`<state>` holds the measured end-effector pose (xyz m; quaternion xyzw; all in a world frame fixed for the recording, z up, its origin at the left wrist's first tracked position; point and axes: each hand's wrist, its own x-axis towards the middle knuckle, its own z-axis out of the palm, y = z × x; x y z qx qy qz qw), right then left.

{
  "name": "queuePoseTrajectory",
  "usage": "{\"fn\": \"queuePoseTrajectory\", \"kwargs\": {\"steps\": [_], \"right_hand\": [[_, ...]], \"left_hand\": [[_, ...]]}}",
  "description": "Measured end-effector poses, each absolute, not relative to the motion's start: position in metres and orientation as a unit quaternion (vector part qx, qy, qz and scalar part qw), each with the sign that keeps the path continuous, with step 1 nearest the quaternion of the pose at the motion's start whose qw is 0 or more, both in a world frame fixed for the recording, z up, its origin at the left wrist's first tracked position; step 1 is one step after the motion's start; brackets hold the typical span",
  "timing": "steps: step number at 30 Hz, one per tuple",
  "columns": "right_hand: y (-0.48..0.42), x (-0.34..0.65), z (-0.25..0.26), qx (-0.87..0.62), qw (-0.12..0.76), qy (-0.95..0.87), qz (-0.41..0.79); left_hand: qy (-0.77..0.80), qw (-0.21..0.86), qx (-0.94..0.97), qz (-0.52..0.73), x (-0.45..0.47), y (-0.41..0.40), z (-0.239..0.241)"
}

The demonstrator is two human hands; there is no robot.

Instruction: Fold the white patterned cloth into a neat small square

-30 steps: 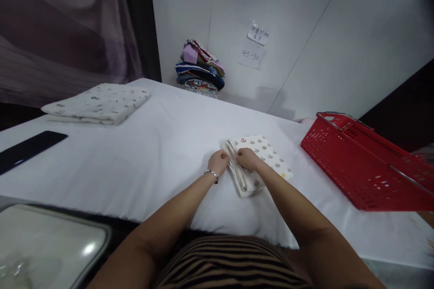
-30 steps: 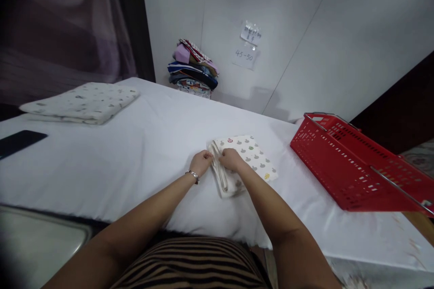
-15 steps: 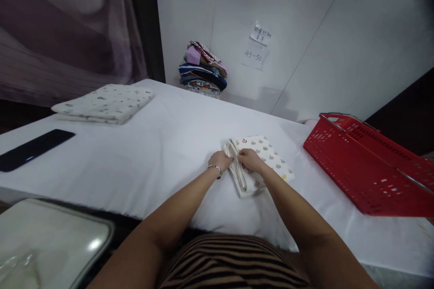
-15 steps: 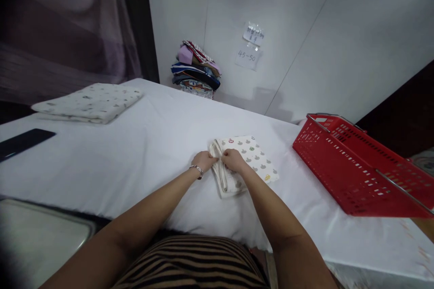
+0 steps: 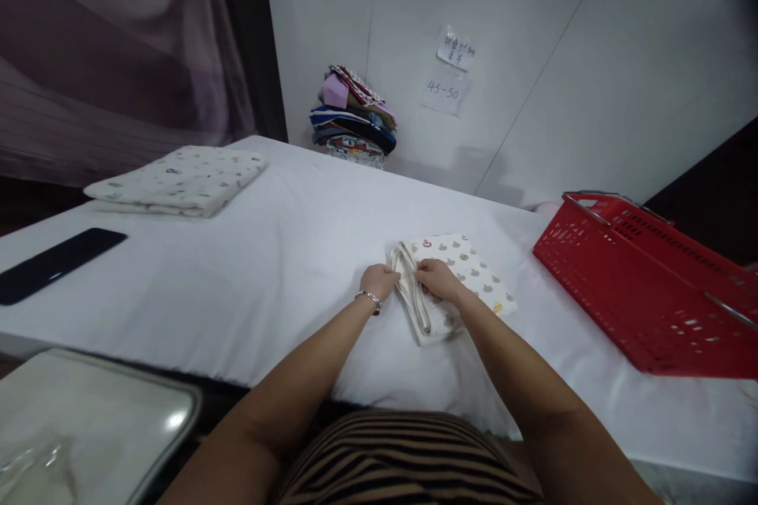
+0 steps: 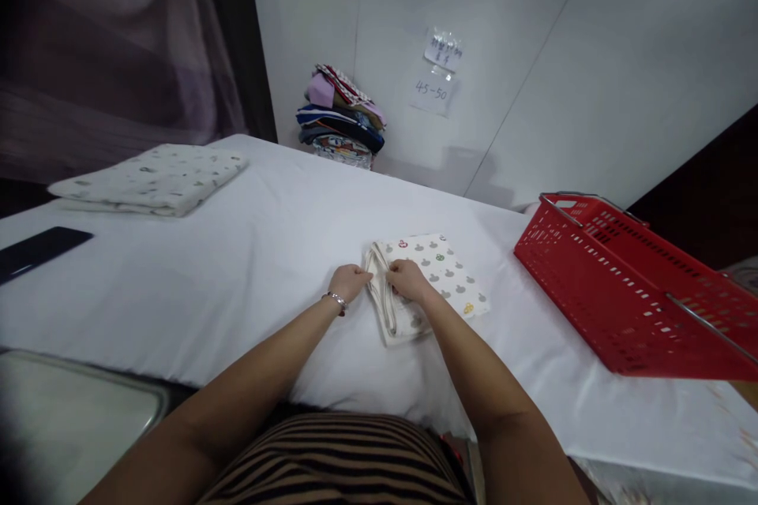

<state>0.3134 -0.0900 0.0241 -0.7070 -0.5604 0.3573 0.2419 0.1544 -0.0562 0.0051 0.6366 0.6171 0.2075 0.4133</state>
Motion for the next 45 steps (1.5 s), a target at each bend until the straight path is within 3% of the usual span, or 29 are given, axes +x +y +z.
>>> {"fn": "queuePoseTrajectory", "kwargs": {"steps": [10,21,32,37,45], "right_hand": [[-0.089,0.311,0.025,-0.718,0.219,-0.561,0.349],[-0.093,0.313,0.031,-0.705,0.249,-0.550,0.371],[-0.096,0.310,0.036,-0.706,0.248,-0.552,0.368],[-0.095,0.316,0.046,-0.706,0.276,-0.542,0.364],[-0.092,0.308,0.043,-0.727,0.221,-0.553,0.342]], "left_hand": [[0.611,0.378,0.668,0.195,0.160,-0.053,0.001],[0.551,0.436,0.663,0.259,0.169,-0.047,0.007],[0.569,0.372,0.686,0.258,0.168,-0.050,0.007],[0.565,0.456,0.614,0.309,0.184,-0.045,0.010],[0.606,0.509,0.541,0.284,0.185,-0.037,-0.015]]}}
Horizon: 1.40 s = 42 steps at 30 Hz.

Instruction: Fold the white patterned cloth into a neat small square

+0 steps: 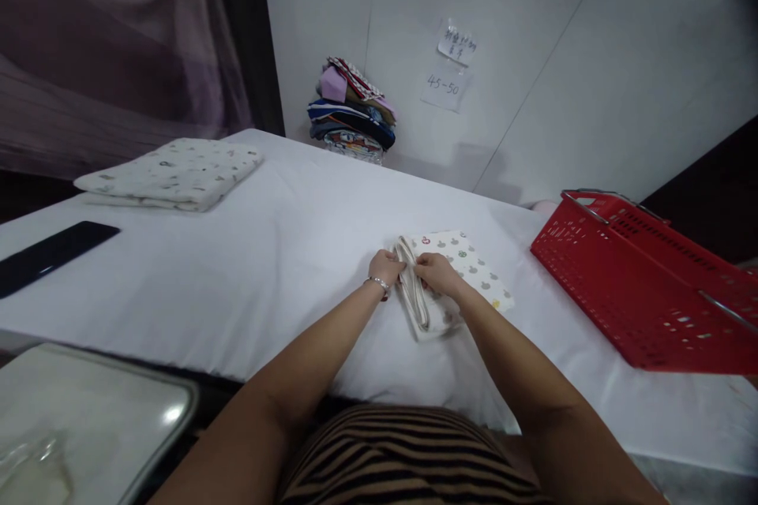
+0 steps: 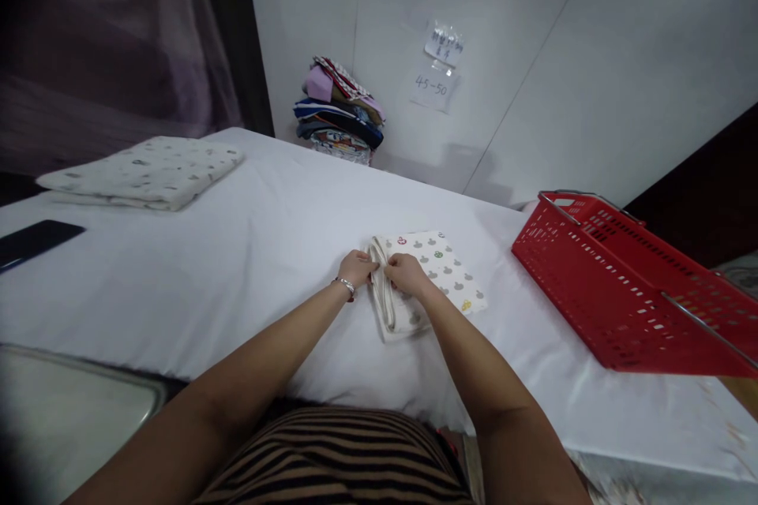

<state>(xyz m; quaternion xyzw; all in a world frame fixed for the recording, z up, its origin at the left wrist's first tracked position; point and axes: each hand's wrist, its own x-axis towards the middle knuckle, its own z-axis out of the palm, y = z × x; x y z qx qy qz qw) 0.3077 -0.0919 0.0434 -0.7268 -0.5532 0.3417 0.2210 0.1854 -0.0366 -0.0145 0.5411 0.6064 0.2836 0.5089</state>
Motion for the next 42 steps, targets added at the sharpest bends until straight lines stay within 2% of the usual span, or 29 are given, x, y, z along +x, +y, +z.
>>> {"fn": "queuePoseTrajectory", "kwargs": {"steps": [5,12,14,18,24,31,42], "right_hand": [[-0.094,0.306,0.044,-0.737,0.199,-0.566,0.312],[-0.092,0.298,0.041,-0.744,0.141,-0.602,0.253],[-0.091,0.296,0.040,-0.743,0.130,-0.615,0.228],[-0.090,0.295,0.035,-0.739,0.121,-0.634,0.196],[-0.091,0.299,0.034,-0.737,0.135,-0.625,0.218],[-0.089,0.305,0.051,-0.732,0.166,-0.573,0.329],[-0.087,0.299,0.044,-0.755,0.136,-0.562,0.311]], "left_hand": [[0.600,0.511,0.551,0.275,0.185,-0.038,-0.014],[0.617,0.411,0.604,0.293,0.182,-0.042,-0.013],[0.617,0.434,0.588,0.290,0.181,-0.042,-0.011],[0.593,0.548,0.518,0.283,0.180,-0.041,-0.005],[0.552,0.633,0.469,0.273,0.171,-0.045,-0.001],[0.539,0.644,0.439,0.318,0.182,-0.050,-0.001],[0.557,0.618,0.413,0.370,0.188,-0.066,-0.008]]}}
